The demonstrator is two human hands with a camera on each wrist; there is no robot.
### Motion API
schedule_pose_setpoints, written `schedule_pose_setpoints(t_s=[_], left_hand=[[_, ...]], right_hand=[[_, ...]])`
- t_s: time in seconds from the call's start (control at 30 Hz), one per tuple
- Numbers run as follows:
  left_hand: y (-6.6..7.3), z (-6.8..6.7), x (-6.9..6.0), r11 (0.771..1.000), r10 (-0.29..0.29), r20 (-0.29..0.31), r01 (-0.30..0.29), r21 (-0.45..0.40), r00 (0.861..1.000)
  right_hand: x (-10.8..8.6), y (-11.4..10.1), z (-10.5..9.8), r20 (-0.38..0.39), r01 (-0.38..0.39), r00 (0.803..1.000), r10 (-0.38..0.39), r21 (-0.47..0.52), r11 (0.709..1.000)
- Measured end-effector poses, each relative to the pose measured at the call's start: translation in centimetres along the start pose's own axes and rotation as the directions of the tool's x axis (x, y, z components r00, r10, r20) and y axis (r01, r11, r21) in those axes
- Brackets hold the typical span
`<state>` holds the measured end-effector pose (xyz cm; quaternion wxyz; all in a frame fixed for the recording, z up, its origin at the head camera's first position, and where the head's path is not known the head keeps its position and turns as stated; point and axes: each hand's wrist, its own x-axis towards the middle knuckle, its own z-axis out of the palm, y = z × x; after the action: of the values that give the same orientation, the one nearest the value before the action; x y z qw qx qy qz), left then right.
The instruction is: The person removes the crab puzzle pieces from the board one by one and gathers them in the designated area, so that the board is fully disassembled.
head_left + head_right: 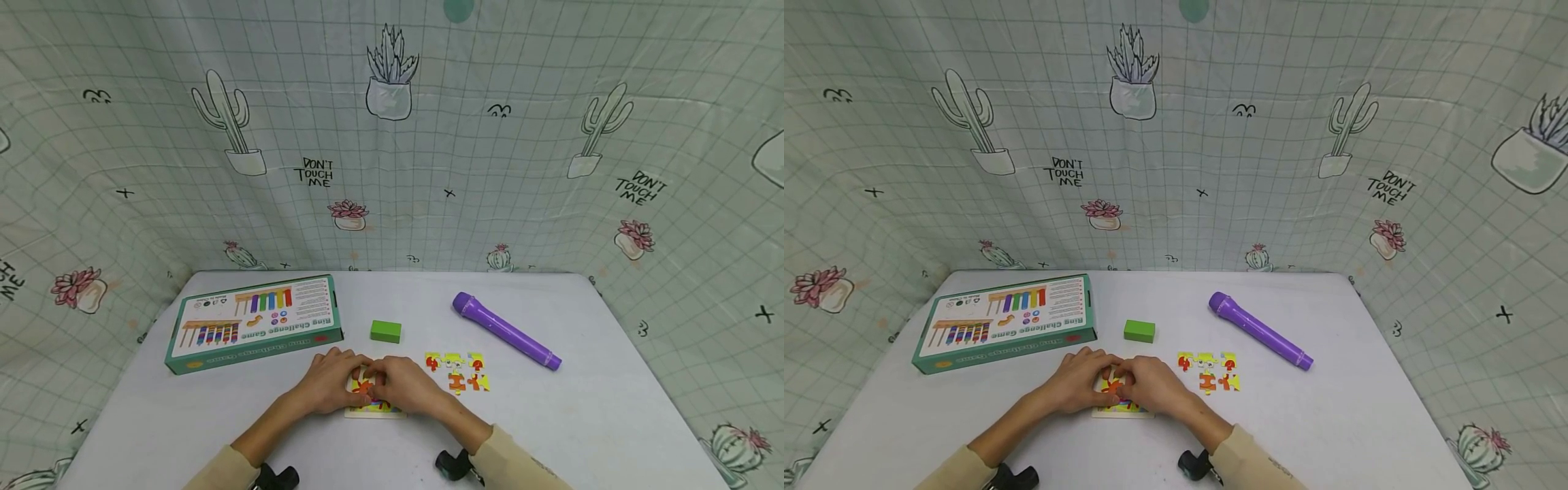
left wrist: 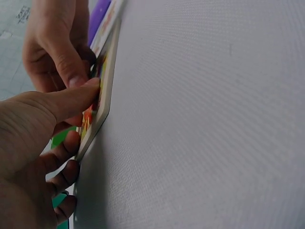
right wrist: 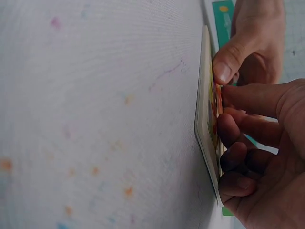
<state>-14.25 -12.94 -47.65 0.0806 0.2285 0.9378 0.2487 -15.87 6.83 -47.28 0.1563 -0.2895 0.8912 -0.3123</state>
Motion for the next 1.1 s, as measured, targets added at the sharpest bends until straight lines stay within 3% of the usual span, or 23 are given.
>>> schedule_pose_setpoints(t_s=[0.27, 0.83, 1.1], left_hand=[[-0.1, 0.1, 0.1, 1.000, -0.005, 0.011, 0.005, 0.003, 1.000], [-0.2, 0.0, 0.2, 1.000, 0.005, 0.007, -0.005, 0.006, 1.000], [-0.1, 0.0, 0.4, 1.000, 0.002, 0.022, -0.002, -0.007, 1.000]], right_hand=[[0.0, 0.1, 0.1, -0.016, -0.011, 1.000, 0.011, 0.018, 1.000], [-0.2, 0.1, -0.1, -0.042, 0.024, 0.999, -0.017, 0.175, 0.984], [-1.3, 1.2, -1.4, -0.083, 0.007, 0.997, 0.012, 0.222, 0.975]])
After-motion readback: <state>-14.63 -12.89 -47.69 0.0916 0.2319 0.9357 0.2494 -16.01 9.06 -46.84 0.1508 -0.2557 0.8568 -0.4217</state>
